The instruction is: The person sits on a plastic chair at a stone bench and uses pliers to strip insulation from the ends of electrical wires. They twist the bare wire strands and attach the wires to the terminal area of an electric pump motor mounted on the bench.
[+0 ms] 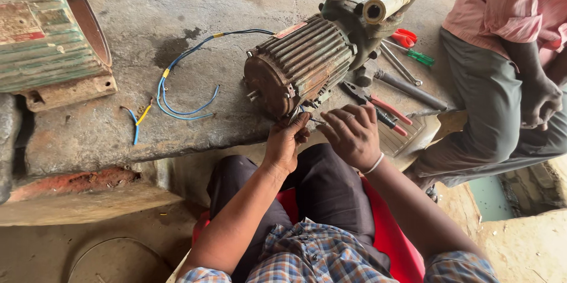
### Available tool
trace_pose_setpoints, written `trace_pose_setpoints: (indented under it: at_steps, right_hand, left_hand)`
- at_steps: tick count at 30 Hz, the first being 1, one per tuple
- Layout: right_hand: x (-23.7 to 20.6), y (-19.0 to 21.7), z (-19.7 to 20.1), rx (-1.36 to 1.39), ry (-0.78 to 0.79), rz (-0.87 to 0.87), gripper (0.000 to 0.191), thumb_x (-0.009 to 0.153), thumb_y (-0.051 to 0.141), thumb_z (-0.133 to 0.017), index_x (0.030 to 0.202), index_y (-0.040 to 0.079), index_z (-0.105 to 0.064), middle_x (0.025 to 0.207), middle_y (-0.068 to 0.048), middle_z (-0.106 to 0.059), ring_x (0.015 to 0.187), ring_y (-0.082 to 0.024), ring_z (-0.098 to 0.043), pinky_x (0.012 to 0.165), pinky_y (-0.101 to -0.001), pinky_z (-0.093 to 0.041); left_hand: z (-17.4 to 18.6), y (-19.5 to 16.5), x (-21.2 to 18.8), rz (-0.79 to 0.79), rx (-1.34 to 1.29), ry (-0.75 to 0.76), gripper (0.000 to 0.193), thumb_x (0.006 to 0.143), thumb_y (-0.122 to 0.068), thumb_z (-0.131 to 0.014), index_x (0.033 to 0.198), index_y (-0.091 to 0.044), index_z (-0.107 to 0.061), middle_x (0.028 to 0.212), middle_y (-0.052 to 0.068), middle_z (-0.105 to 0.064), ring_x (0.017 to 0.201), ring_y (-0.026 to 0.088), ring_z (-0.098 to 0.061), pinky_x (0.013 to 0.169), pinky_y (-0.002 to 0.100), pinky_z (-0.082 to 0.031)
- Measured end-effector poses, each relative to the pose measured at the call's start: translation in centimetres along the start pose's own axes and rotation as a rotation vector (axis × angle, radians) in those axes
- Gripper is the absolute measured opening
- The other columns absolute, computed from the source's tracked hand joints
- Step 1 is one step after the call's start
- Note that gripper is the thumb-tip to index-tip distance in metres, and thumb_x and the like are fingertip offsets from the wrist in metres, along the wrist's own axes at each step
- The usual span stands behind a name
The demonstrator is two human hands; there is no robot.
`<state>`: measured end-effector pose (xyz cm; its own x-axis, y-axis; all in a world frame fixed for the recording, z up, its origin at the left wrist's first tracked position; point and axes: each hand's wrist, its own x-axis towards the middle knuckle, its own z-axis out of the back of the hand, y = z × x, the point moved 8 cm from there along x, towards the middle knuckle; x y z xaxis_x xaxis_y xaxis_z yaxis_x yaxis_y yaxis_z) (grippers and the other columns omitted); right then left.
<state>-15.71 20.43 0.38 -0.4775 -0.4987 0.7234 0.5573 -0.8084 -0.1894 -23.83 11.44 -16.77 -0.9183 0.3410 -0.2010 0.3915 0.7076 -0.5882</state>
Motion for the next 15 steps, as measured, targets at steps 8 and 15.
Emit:
trace_pose_setpoints:
  at_steps: [8,15]
  right_hand:
    - [-8.3,-6.1,-8.2,0.993,0.116,-0.890,0.027,0.110,0.024,-0.069,0.088,0.008,-0.068,0.083,-0.005,-0.068,0.074,-0.020,-0.059,0.067,-0.0350,-0.048]
    - [-2.4,-3.1,-0.7,0.004,0.066,-0.157,0.027,0.084,0.021,-0.082,0.105,0.008,-0.071,0.096,-0.006,-0.070,0.091,-0.027,-0.063,0.084,-0.0401,-0.047]
  left_hand:
    - [0.4,0.4,0.4,-0.055,0.028,0.008,0.016,0.089,-0.024,-0.081,0.093,-0.009,-0.078,0.075,-0.004,-0.066,0.068,0.009,-0.059,0.063,0.026,-0.043]
    - [0.3,0.1,0.3,-0.049,0.033,0.006,0.019,0.087,-0.025,-0.083,0.095,-0.009,-0.077,0.076,-0.004,-0.066,0.068,0.008,-0.059,0.062,0.026,-0.042]
